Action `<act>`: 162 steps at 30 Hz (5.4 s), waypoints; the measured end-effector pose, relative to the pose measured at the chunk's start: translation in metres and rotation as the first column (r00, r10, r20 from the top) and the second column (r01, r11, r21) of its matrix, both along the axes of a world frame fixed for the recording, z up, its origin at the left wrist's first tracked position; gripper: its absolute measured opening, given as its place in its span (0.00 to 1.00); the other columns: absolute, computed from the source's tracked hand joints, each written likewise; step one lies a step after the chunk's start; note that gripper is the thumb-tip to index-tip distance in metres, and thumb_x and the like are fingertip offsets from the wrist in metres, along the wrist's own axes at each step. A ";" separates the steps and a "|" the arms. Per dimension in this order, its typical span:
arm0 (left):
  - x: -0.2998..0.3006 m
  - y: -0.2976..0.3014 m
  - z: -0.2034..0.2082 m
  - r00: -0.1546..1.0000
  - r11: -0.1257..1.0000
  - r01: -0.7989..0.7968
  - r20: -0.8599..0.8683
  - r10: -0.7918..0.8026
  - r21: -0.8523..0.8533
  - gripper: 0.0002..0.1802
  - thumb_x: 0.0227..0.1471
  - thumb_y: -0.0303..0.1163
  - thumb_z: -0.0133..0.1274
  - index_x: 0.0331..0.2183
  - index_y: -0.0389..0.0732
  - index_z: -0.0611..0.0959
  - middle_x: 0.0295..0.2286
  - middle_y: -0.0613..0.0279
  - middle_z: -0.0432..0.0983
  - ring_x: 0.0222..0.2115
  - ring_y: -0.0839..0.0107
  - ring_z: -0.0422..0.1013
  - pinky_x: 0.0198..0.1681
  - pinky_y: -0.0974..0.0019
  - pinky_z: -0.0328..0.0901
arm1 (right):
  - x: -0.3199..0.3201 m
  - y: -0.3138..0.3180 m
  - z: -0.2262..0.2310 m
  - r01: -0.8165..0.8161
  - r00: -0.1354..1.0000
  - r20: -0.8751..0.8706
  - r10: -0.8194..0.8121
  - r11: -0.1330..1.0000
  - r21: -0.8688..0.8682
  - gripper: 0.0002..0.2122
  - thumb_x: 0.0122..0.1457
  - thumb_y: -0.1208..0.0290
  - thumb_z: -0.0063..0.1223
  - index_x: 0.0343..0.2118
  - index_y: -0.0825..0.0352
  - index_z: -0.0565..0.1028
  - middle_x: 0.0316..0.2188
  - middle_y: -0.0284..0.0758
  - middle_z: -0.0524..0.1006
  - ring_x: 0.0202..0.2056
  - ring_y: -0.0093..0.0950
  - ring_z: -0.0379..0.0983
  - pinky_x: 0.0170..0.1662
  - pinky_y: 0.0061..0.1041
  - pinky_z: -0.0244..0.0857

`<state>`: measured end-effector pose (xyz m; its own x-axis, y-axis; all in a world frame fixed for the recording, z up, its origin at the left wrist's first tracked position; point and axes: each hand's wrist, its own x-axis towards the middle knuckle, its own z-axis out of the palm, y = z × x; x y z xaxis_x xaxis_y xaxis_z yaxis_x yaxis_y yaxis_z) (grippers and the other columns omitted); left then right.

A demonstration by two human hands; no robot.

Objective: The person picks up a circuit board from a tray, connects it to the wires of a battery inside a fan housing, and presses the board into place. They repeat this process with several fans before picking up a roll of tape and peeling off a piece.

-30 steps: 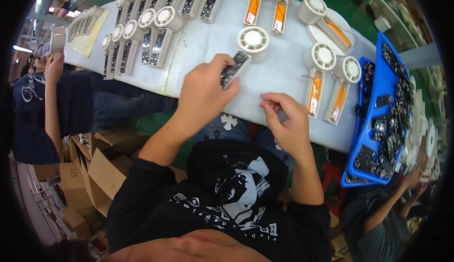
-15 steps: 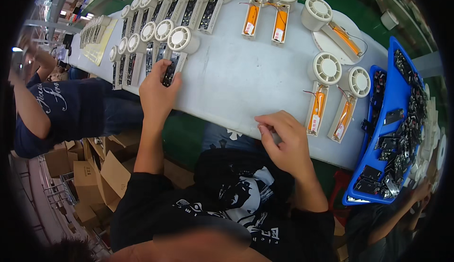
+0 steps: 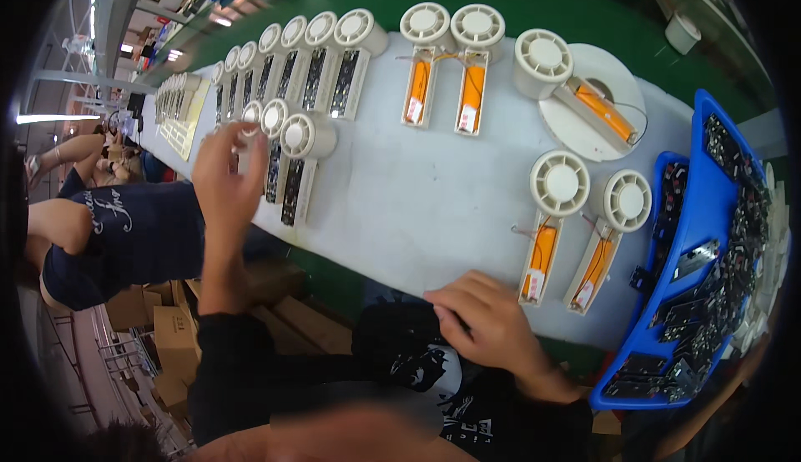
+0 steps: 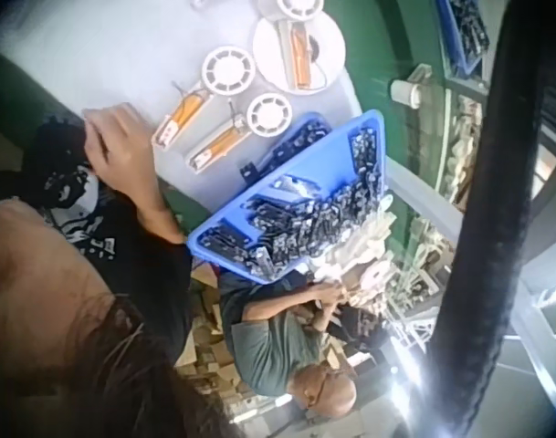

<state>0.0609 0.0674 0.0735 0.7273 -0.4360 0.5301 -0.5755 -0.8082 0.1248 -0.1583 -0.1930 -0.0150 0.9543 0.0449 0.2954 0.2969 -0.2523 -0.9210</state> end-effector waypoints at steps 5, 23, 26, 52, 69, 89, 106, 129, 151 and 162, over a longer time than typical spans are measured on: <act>0.157 -0.082 0.011 0.987 0.980 0.156 -0.049 -0.151 0.127 0.11 0.55 0.39 0.59 0.35 0.41 0.85 0.32 0.51 0.83 0.34 0.52 0.79 0.38 0.52 0.72 | -0.004 0.001 0.005 0.021 0.998 0.055 -0.017 0.997 -0.077 0.11 0.48 0.86 0.59 0.37 0.71 0.80 0.26 0.38 0.78 0.26 0.35 0.74 0.30 0.30 0.69; 0.292 -0.141 0.009 0.915 0.918 0.384 -0.175 -0.365 0.095 0.23 0.55 0.39 0.63 0.50 0.40 0.82 0.45 0.56 0.81 0.36 0.64 0.80 0.39 0.64 0.73 | -0.002 0.004 -0.002 0.119 0.979 0.183 -0.086 0.977 -0.176 0.10 0.48 0.83 0.62 0.35 0.71 0.81 0.25 0.35 0.77 0.26 0.33 0.73 0.30 0.29 0.70; 0.196 -0.142 0.064 0.757 0.761 0.642 -0.239 -0.608 0.096 0.21 0.48 0.23 0.63 0.47 0.43 0.83 0.52 0.59 0.78 0.49 0.59 0.77 0.50 0.61 0.72 | -0.004 0.003 -0.003 0.127 0.975 0.200 -0.093 0.978 -0.166 0.10 0.48 0.83 0.62 0.36 0.71 0.81 0.25 0.35 0.77 0.26 0.33 0.73 0.30 0.29 0.69; 0.049 -0.341 0.051 0.427 0.442 0.897 -0.323 -0.845 0.030 0.17 0.54 0.38 0.59 0.42 0.37 0.83 0.42 0.45 0.80 0.44 0.53 0.77 0.48 0.56 0.71 | -0.021 0.000 -0.023 0.243 0.800 0.537 -0.267 0.963 0.117 0.12 0.45 0.83 0.56 0.36 0.70 0.80 0.17 0.31 0.71 0.17 0.29 0.66 0.21 0.27 0.62; 0.112 -0.442 -0.007 0.609 0.633 0.770 -0.384 -0.694 0.077 0.34 0.47 0.49 0.64 0.49 0.33 0.82 0.44 0.37 0.80 0.48 0.46 0.76 0.53 0.54 0.69 | -0.021 0.000 -0.027 0.229 0.811 0.543 -0.217 0.972 0.047 0.13 0.51 0.78 0.62 0.40 0.74 0.80 0.20 0.31 0.68 0.19 0.27 0.67 0.23 0.25 0.65; -0.074 -0.233 0.036 0.688 0.664 0.723 -0.289 -0.666 0.190 0.18 0.55 0.39 0.62 0.44 0.39 0.83 0.40 0.50 0.82 0.39 0.52 0.78 0.42 0.56 0.72 | -0.054 0.000 0.010 0.592 0.728 0.545 -0.416 0.782 -0.193 0.13 0.49 0.77 0.63 0.40 0.67 0.80 0.28 0.33 0.75 0.26 0.34 0.71 0.31 0.32 0.68; -0.067 -0.117 -0.022 0.744 0.860 0.467 -0.434 -0.508 -0.205 0.20 0.50 0.30 0.65 0.46 0.39 0.82 0.43 0.49 0.81 0.41 0.51 0.79 0.43 0.56 0.73 | -0.029 0.007 0.026 0.537 0.729 0.189 -0.658 0.377 -0.755 0.18 0.51 0.72 0.66 0.45 0.65 0.77 0.34 0.39 0.72 0.31 0.41 0.73 0.36 0.39 0.67; -0.040 -0.128 0.019 0.619 0.649 0.713 -0.196 -0.760 -0.266 0.23 0.44 0.17 0.61 0.45 0.40 0.84 0.54 0.54 0.76 0.48 0.54 0.75 0.44 0.60 0.72 | -0.039 0.028 0.006 0.419 0.851 0.014 -0.525 0.664 -0.620 0.22 0.52 0.66 0.65 0.50 0.63 0.73 0.27 0.38 0.79 0.25 0.40 0.76 0.29 0.38 0.69; -0.062 -0.203 -0.019 0.163 0.211 0.967 -0.295 -0.941 -0.140 0.20 0.43 0.16 0.58 0.41 0.40 0.85 0.56 0.58 0.74 0.60 0.51 0.66 0.63 0.51 0.63 | -0.032 0.059 0.000 0.434 0.882 0.107 -0.459 0.700 -0.567 0.24 0.50 0.64 0.65 0.50 0.63 0.72 0.25 0.36 0.77 0.21 0.36 0.74 0.28 0.33 0.68; -0.084 -0.106 -0.067 0.646 0.698 0.520 -0.308 -0.699 -0.493 0.20 0.48 0.22 0.61 0.46 0.40 0.85 0.57 0.50 0.72 0.59 0.49 0.67 0.62 0.53 0.62 | -0.081 -0.031 0.094 0.772 0.593 0.409 -0.694 0.343 -0.536 0.16 0.53 0.84 0.59 0.46 0.67 0.80 0.34 0.40 0.81 0.33 0.40 0.76 0.37 0.37 0.70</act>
<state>-0.0228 -0.0389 0.0061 0.5397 -0.7282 0.4225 -0.7217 -0.1419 0.6774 -0.2397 -0.2243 0.0791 0.6686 -0.4598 0.5845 -0.2319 -0.8757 -0.4236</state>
